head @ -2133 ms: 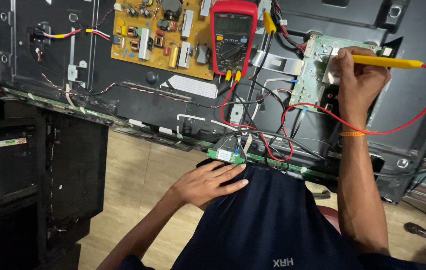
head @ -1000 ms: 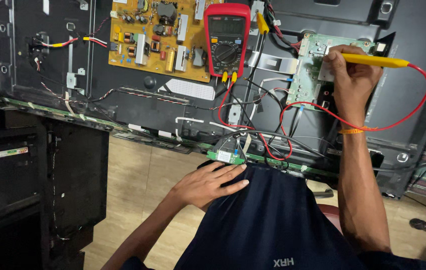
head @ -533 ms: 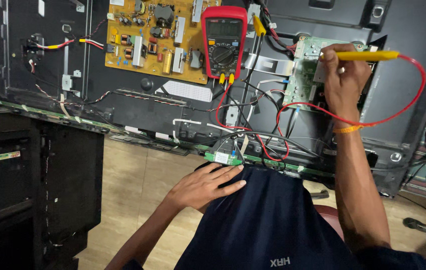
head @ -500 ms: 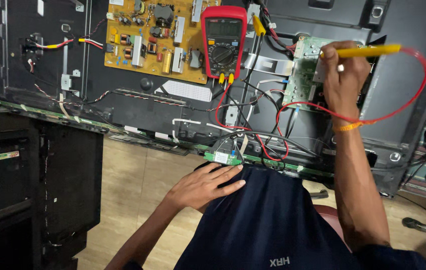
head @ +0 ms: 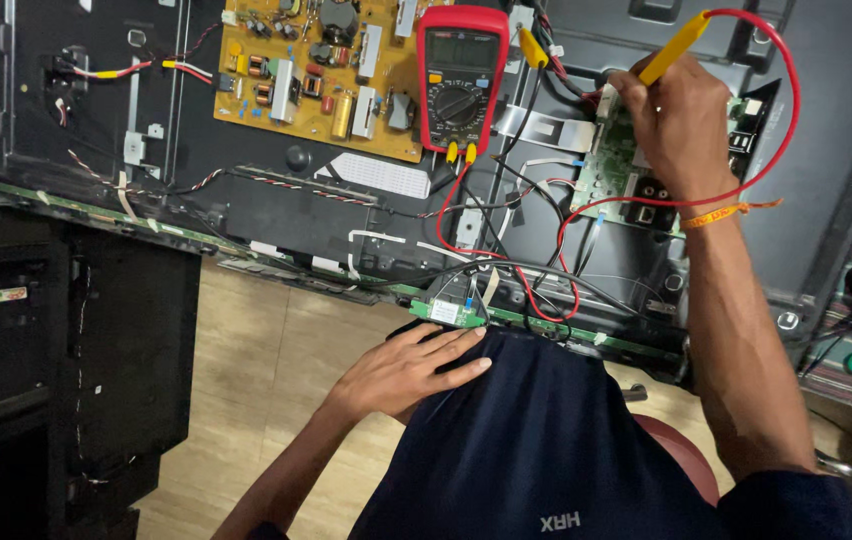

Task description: The person sits at a workbench with a television laid face-down and uses a multimeter probe to test points on the TV's main circuit board, moving the probe across different components while watching the meter. Near the end they set the probe down and reach along the TV chassis.

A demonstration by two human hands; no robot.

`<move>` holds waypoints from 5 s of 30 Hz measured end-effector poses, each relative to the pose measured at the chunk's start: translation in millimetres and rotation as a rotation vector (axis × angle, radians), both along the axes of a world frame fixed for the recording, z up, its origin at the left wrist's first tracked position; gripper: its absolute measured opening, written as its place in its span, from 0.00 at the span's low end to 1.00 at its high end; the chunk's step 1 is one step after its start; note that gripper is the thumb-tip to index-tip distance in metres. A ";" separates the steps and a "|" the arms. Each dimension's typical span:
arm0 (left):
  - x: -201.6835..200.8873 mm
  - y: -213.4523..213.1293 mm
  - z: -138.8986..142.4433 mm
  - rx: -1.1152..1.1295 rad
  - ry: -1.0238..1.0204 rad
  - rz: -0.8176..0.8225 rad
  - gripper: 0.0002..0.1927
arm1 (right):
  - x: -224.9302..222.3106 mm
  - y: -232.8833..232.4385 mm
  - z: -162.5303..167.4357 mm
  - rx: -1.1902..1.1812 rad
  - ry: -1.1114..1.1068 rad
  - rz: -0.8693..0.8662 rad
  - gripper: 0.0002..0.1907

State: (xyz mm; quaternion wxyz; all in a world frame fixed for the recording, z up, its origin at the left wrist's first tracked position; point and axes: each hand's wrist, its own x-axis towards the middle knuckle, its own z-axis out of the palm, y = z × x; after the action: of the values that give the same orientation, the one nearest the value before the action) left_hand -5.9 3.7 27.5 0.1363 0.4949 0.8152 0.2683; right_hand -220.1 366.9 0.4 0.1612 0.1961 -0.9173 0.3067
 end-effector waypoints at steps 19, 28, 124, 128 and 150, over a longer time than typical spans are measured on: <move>12.7 -0.9 -3.5 -0.050 -0.015 0.018 0.32 | -10.7 -2.0 6.8 0.258 -0.053 -0.040 0.13; 19.1 -3.2 5.1 -0.039 0.011 0.059 0.32 | -5.9 -11.5 9.6 0.192 -0.026 -0.018 0.09; -127.8 5.3 41.6 0.257 0.272 0.742 0.10 | 53.2 21.1 -44.9 -0.994 -0.020 -0.307 0.15; -171.4 21.2 19.5 0.200 0.391 0.696 0.14 | 58.6 18.6 -47.6 -1.006 -0.043 -0.269 0.13; -165.4 24.2 31.6 0.349 0.263 0.886 0.18 | 52.1 13.4 -11.6 -0.877 -0.091 -0.231 0.15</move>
State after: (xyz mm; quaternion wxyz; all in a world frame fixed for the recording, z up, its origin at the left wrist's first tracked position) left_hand -171.3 27.9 59.0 -0.1798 0.1461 0.9004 0.3684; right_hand -168.0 380.3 -11.1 0.2218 -0.0079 -0.7229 0.6544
